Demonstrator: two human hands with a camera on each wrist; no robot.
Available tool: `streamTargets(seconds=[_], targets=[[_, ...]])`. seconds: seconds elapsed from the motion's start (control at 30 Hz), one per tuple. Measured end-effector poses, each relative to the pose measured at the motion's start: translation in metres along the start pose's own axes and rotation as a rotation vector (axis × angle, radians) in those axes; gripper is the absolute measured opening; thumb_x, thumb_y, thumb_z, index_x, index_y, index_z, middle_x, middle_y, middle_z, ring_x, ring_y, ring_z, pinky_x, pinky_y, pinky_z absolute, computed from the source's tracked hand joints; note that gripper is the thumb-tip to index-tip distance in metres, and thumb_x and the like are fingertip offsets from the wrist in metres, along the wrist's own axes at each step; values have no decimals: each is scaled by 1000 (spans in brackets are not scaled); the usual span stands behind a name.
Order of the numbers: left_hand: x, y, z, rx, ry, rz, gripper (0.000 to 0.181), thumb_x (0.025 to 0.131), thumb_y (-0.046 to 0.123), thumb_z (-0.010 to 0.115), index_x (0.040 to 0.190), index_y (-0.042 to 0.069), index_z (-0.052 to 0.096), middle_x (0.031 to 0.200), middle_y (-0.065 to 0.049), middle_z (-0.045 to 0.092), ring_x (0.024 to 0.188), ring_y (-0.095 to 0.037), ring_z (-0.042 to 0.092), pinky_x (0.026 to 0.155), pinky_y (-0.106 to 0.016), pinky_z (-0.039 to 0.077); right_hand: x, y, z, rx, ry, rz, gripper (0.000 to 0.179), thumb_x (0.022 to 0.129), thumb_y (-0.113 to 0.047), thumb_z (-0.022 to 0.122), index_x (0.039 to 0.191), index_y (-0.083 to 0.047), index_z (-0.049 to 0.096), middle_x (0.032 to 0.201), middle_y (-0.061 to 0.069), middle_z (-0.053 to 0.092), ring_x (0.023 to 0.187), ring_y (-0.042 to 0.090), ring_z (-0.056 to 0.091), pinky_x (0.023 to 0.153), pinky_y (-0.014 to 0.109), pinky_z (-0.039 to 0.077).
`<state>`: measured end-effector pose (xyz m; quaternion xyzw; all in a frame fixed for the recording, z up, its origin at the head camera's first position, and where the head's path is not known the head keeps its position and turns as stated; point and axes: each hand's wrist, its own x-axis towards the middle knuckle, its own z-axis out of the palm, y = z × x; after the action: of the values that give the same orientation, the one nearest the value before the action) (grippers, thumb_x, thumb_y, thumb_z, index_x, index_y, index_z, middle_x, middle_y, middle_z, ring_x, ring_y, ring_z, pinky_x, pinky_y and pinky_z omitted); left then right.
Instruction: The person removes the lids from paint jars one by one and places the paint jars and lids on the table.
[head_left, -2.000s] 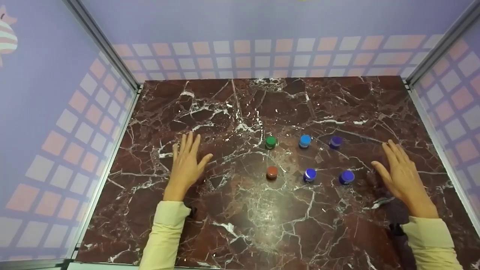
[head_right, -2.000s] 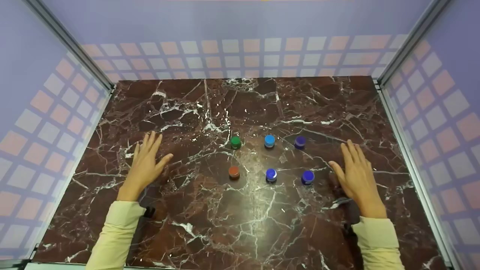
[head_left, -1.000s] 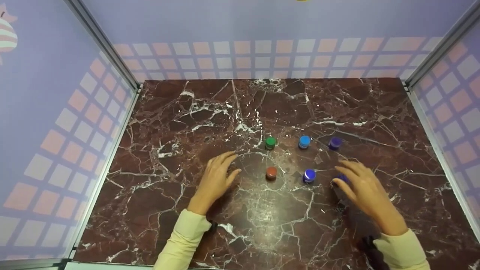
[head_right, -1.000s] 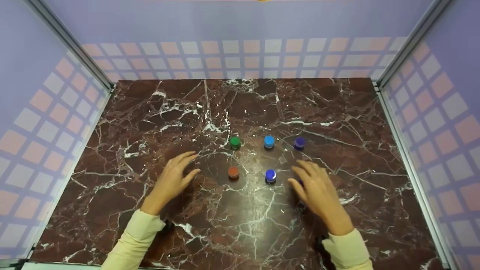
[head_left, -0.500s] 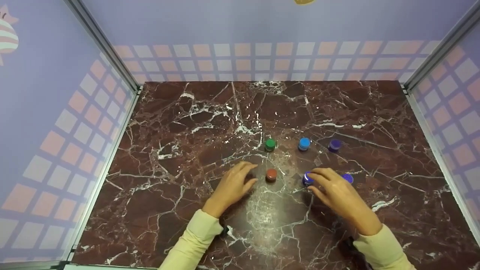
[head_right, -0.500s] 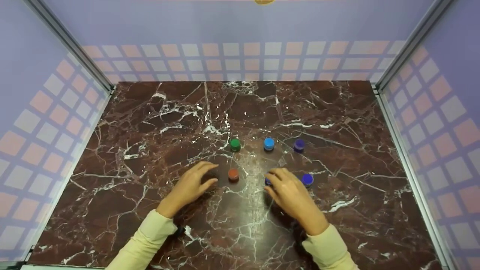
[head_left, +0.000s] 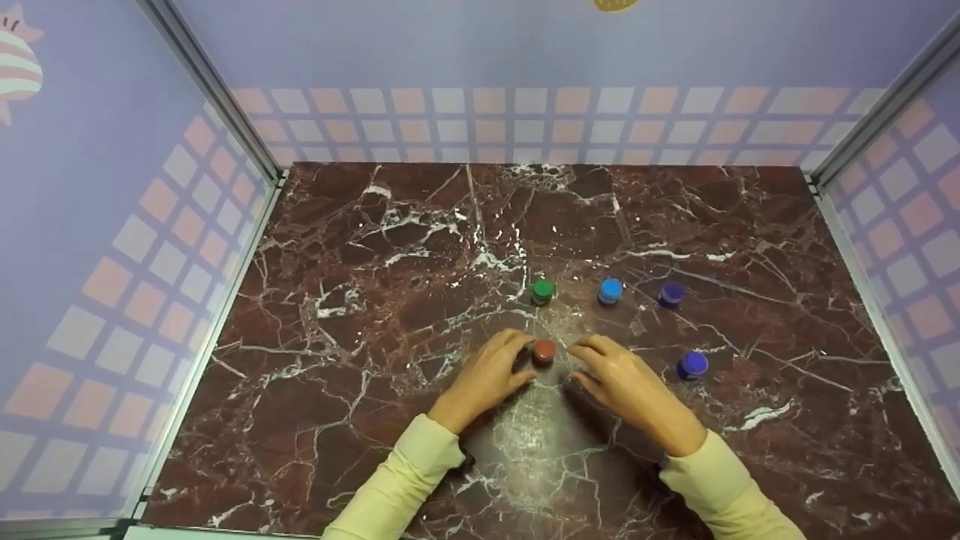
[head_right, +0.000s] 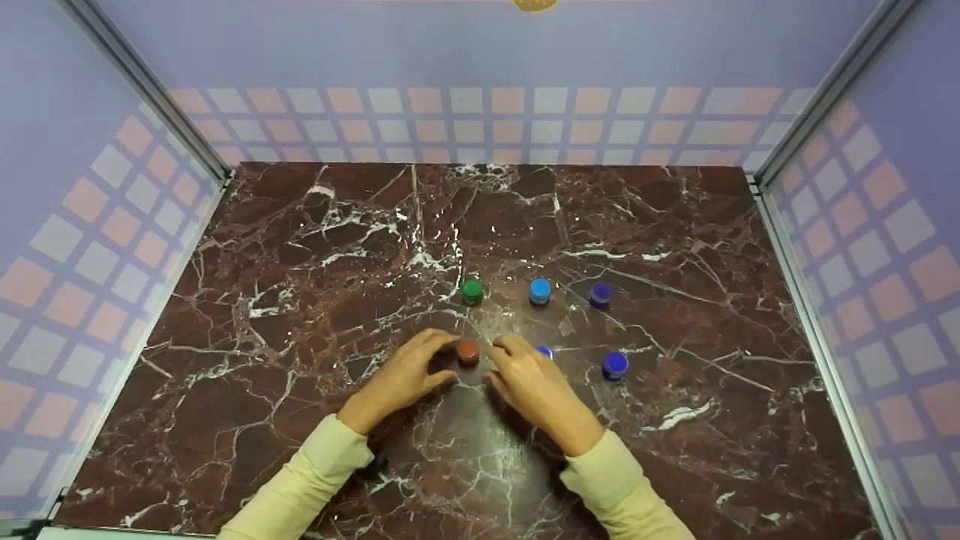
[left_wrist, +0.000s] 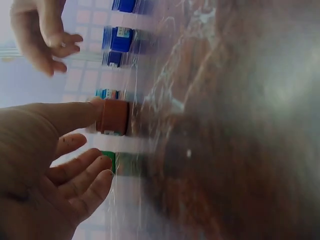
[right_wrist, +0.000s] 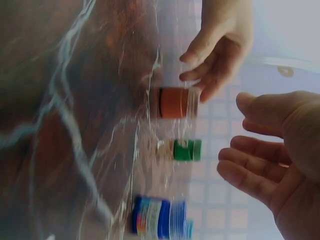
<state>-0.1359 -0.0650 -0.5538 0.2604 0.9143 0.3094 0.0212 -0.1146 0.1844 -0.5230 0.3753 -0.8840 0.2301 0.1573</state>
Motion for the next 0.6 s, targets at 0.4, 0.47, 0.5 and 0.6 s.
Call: streamTargets(seconds=[0.4,0.47,0.5,0.6], targets=[[11,5,15,-33,46,-47,56,87,14,83,134,-1,59,116,-11,58,100,-25,61,90,-39,53,23,-12,28,22,-36,158,26,86,-7,83,105,4,69,99,12,63,83,29,66,73,44,58],[13,6,16,-31,59,-49,51,88,15,83,131,-1,60,112,-11,58,95,-24,60,86,-39,53,25,-13,33,32,-31,187,26,86,-6,82,106,4,69,99,12,63,81,30,66,71,44,58],[14,6,17,-34,66,-47,48,88,16,82,128,0,61,110,-11,58,93,-24,59,84,-38,53,26,-13,36,34,-29,202,26,86,-6,82,106,4,70,99,12,63,80,30,66,70,43,58],[16,7,19,-34,82,-38,41,90,17,81,123,1,63,107,-10,59,92,-24,59,83,-38,52,28,-14,43,39,-25,235,27,87,-7,82,108,4,70,99,12,63,80,31,67,68,45,58]])
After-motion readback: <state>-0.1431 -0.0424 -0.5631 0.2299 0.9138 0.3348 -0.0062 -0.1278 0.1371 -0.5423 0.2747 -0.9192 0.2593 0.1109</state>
